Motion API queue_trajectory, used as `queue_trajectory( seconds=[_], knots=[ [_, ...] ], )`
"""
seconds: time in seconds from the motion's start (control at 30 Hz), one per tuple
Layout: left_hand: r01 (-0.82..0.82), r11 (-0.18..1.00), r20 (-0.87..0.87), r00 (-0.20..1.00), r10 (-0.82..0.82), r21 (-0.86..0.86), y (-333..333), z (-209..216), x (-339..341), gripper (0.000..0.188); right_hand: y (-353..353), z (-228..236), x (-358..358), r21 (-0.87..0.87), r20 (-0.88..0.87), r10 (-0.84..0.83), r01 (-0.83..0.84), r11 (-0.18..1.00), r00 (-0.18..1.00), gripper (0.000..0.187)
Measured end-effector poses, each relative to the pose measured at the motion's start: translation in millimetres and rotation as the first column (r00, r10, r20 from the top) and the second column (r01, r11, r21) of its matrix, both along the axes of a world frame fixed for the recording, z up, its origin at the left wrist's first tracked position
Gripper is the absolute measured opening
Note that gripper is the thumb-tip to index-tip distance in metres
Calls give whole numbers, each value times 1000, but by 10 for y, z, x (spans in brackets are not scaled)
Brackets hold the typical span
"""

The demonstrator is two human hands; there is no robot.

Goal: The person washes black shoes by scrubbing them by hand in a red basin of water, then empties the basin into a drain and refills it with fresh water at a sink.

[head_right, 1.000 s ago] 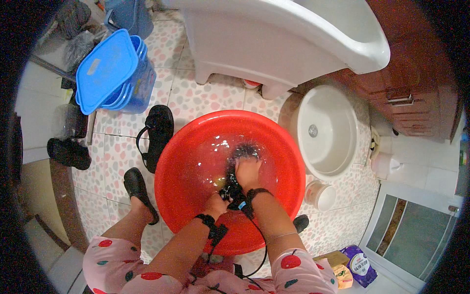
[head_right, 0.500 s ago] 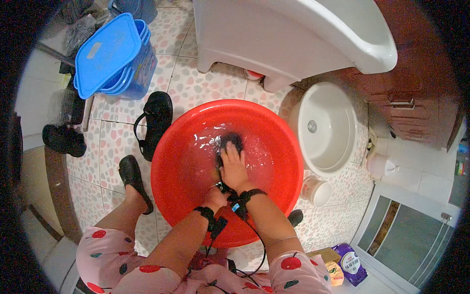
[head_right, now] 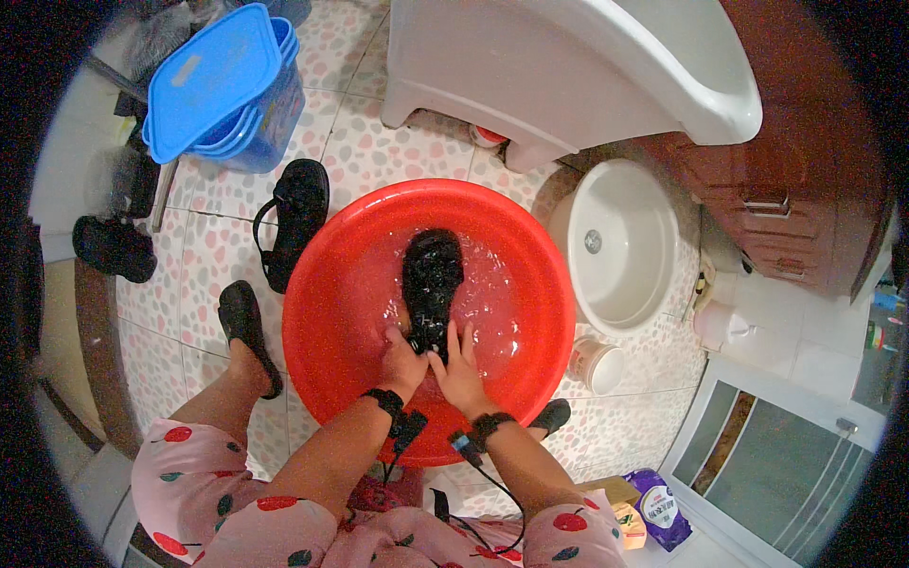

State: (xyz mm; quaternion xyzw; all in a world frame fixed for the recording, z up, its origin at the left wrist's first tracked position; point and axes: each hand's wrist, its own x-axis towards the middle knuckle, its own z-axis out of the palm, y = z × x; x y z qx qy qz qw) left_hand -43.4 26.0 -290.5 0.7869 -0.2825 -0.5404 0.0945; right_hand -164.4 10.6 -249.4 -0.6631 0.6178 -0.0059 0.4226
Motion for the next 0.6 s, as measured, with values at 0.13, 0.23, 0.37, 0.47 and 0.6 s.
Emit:
queue_trajectory(
  seconds=[0.13,0.23,0.37,0.47,0.6],
  knots=[
    [90,962,108,992,-64,-259,-318,378,220,95,-269,-192,239,9,-2,-188,188,982,982,78],
    [373,884,133,927,-349,-280,-360,200,297,100,-386,-299,343,-42,-104,-176,172,984,979,73],
    [445,863,158,895,-417,-239,-309,28,384,101,-501,-319,470,83,-197,-108,126,989,974,67],
    [509,837,172,859,-481,-201,-426,39,340,104,-659,-530,412,61,-307,-161,188,980,938,70],
    [518,834,122,855,-504,-189,-423,166,337,97,-795,-621,329,198,-332,-242,318,927,912,84]
  ],
)
